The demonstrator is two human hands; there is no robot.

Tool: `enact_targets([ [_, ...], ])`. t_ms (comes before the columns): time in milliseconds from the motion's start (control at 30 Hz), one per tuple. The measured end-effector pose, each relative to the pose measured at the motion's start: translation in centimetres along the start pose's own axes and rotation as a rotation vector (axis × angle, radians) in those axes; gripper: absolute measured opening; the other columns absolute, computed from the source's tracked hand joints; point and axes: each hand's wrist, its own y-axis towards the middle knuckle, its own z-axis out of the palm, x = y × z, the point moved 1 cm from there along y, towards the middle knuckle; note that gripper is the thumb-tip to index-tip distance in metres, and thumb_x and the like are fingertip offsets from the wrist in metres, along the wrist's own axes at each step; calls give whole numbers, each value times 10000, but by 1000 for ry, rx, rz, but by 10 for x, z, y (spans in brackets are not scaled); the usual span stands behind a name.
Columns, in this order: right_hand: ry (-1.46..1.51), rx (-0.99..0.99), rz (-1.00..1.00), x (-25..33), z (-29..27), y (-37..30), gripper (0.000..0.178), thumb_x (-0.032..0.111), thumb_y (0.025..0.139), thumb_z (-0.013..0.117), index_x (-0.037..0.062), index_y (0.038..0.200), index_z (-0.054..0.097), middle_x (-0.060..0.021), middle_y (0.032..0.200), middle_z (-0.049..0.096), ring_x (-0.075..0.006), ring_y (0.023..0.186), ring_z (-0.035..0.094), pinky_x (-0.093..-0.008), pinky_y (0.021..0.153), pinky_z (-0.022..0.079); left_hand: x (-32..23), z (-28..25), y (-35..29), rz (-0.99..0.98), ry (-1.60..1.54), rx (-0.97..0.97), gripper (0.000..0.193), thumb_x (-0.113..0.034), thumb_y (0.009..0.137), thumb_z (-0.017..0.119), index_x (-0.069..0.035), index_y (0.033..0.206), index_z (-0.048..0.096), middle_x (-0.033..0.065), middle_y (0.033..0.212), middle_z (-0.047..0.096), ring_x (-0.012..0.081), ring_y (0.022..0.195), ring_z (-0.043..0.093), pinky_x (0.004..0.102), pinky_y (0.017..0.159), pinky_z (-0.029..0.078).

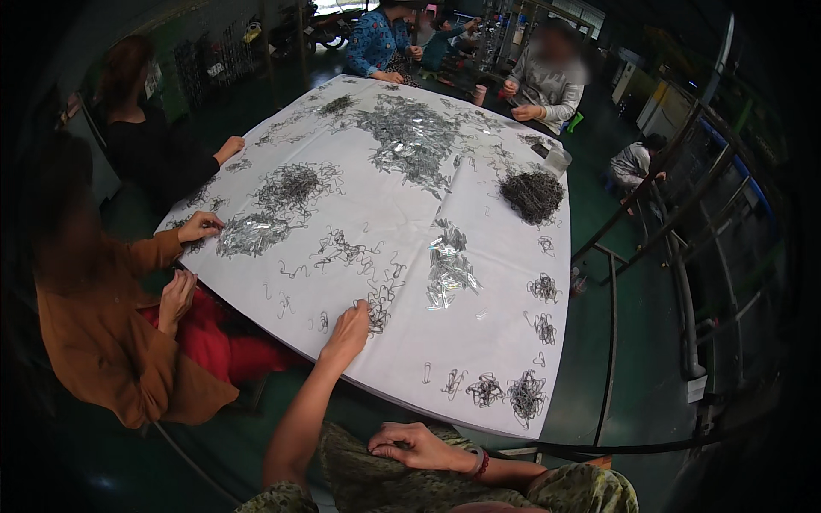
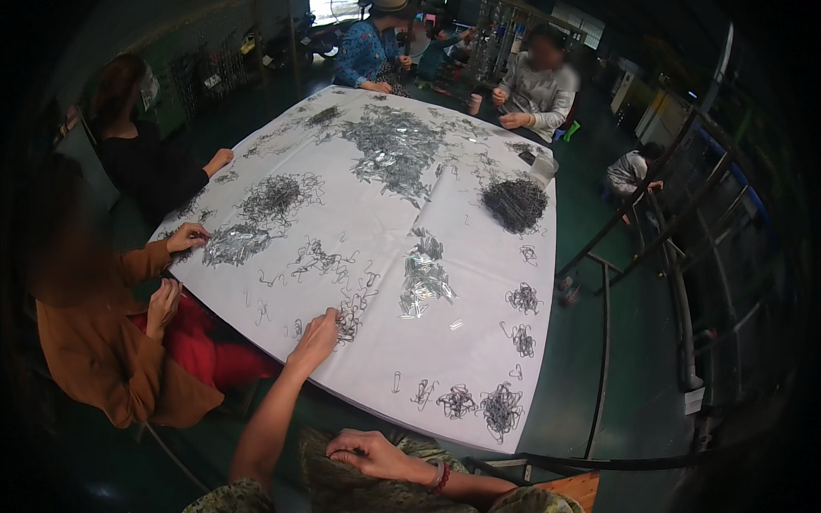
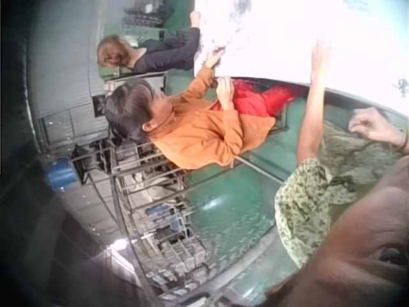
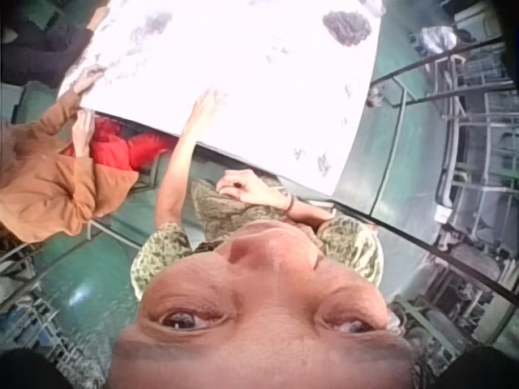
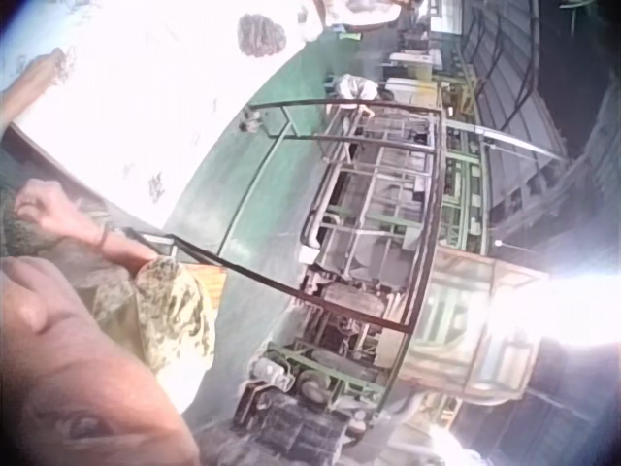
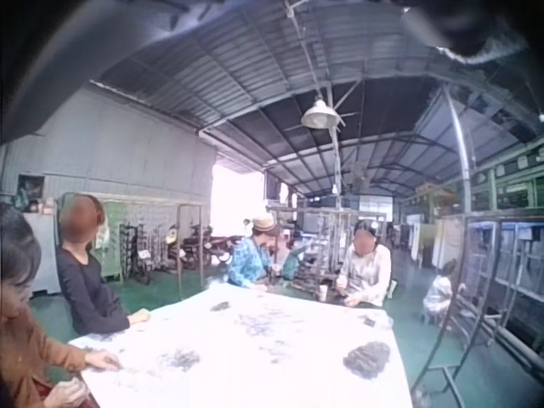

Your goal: The person repeatedly picks up small metal paperclips from a white table and links them together by hand. The person occasionally places the linked clips onto a hanging rack. Other people at the table perform the same task.

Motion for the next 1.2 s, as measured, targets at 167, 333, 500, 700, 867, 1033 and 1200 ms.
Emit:
enact_targets([
  [167,21,-26,-32,-2,-1,-6,120,56,830,608,20,944,599,-88,871,607,-201,782,601,-295,670,465,-9,-20,-5,21,49,43,166,-19,840,441,83,913,550,288,874,584,433,856,568,464,752,454],
  [333,49,-22,-50,-3,-3,-10,128,57,830,607,19,951,596,-86,894,611,-212,815,609,-298,696,475,-17,-24,5,38,63,-22,179,-65,831,507,89,809,595,247,811,613,388,828,591,426,739,463],
  [500,79,-66,-113,-5,-4,-16,134,58,832,601,16,959,588,-88,913,608,-220,829,612,-312,708,485,-36,-19,9,6,-27,-82,176,-93,809,544,71,828,606,240,799,615,373,788,598,419,721,466],
  [700,89,-31,-96,-1,-8,-22,126,54,838,589,9,955,580,-99,910,603,-238,838,615,-312,724,494,-37,-16,10,14,192,-81,158,-99,798,561,49,817,611,216,853,594,350,827,583,430,714,472],
  [867,112,-74,-143,-3,-11,-28,127,51,837,588,8,956,578,-99,899,600,-233,816,616,-309,697,496,-32,-20,10,18,458,-116,144,-81,808,537,15,873,622,195,908,566,348,902,550,447,732,472],
  [1033,161,-84,-155,-8,-10,-29,124,44,831,593,6,948,579,-97,877,594,-218,790,616,-300,675,497,-22,-16,11,-30,702,39,146,-21,781,511,3,888,609,188,971,544,333,955,525,452,752,475],
  [1200,190,-122,-210,-10,-12,-33,123,41,823,601,7,940,581,-97,862,589,-208,776,611,-293,667,493,-44,-24,11,35,605,-13,144,3,770,498,29,866,602,190,1000,517,342,988,496,441,767,482],
])
